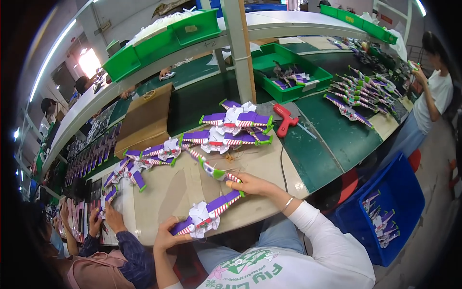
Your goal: The person assembles plastic toy components into finished toy units using a hot glue gun.
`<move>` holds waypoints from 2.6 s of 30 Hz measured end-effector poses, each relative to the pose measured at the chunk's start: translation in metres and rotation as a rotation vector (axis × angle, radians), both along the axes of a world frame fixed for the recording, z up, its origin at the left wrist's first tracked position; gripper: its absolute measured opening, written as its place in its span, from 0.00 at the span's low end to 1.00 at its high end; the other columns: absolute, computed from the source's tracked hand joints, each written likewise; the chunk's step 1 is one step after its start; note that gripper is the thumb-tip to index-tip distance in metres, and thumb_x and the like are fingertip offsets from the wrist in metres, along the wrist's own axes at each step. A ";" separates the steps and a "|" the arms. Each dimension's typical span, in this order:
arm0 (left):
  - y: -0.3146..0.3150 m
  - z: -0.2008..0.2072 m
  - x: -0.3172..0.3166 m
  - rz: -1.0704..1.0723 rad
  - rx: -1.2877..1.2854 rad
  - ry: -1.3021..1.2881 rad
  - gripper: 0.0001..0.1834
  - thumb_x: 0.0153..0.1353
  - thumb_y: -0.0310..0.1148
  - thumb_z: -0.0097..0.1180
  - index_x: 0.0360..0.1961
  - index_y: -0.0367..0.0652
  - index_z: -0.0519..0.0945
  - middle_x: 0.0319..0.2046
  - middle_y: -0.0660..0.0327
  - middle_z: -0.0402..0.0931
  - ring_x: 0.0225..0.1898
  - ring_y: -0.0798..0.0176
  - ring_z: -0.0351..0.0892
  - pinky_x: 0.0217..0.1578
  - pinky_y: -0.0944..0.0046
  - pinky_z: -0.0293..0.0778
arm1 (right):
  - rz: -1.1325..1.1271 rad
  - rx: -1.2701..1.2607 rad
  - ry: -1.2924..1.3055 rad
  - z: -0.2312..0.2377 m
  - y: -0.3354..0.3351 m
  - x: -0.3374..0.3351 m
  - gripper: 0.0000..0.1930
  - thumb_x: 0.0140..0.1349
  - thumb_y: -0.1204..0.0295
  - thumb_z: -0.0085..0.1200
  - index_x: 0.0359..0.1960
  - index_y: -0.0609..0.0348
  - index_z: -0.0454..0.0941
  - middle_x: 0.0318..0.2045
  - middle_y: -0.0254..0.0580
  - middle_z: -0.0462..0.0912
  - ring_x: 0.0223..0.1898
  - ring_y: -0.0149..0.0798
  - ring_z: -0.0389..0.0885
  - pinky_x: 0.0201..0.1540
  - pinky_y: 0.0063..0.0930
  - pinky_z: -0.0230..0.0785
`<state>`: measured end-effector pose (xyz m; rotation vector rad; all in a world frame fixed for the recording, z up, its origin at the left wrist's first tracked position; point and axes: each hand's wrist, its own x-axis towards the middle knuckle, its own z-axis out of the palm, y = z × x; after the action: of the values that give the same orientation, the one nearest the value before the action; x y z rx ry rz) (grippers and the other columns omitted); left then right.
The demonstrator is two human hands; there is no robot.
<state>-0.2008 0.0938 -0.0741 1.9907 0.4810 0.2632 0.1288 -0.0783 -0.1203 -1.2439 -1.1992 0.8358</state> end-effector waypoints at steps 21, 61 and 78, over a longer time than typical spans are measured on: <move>0.237 0.018 0.199 0.964 0.576 0.066 0.33 0.42 0.33 0.68 0.54 0.42 0.76 0.44 0.45 0.80 0.49 0.46 0.79 0.51 0.51 0.73 | 0.381 -0.396 0.256 0.043 -0.023 0.014 0.07 0.67 0.68 0.53 0.36 0.55 0.68 0.21 0.25 0.64 0.21 0.21 0.60 0.22 0.19 0.53; -0.073 -0.033 0.107 0.354 0.131 -0.390 0.10 0.61 0.30 0.60 0.28 0.33 0.82 0.18 0.61 0.72 0.19 0.71 0.68 0.20 0.66 0.62 | 0.067 -0.106 -1.372 0.038 0.004 -0.026 0.36 0.52 0.83 0.48 0.66 0.72 0.54 0.40 0.56 0.75 0.29 0.53 0.81 0.32 0.42 0.75; -0.100 -0.035 0.060 0.298 0.605 -0.383 0.35 0.43 0.36 0.73 0.52 0.36 0.70 0.47 0.54 0.73 0.46 0.51 0.72 0.52 0.54 0.64 | 0.219 0.010 -0.662 0.051 -0.010 -0.067 0.35 0.51 0.74 0.62 0.64 0.60 0.65 0.29 0.37 0.78 0.29 0.33 0.73 0.35 0.28 0.63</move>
<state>-0.1408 -0.0059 -0.1088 2.3604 0.4826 1.0594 0.0617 -0.0883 -0.0697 -1.4500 -1.8913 0.5789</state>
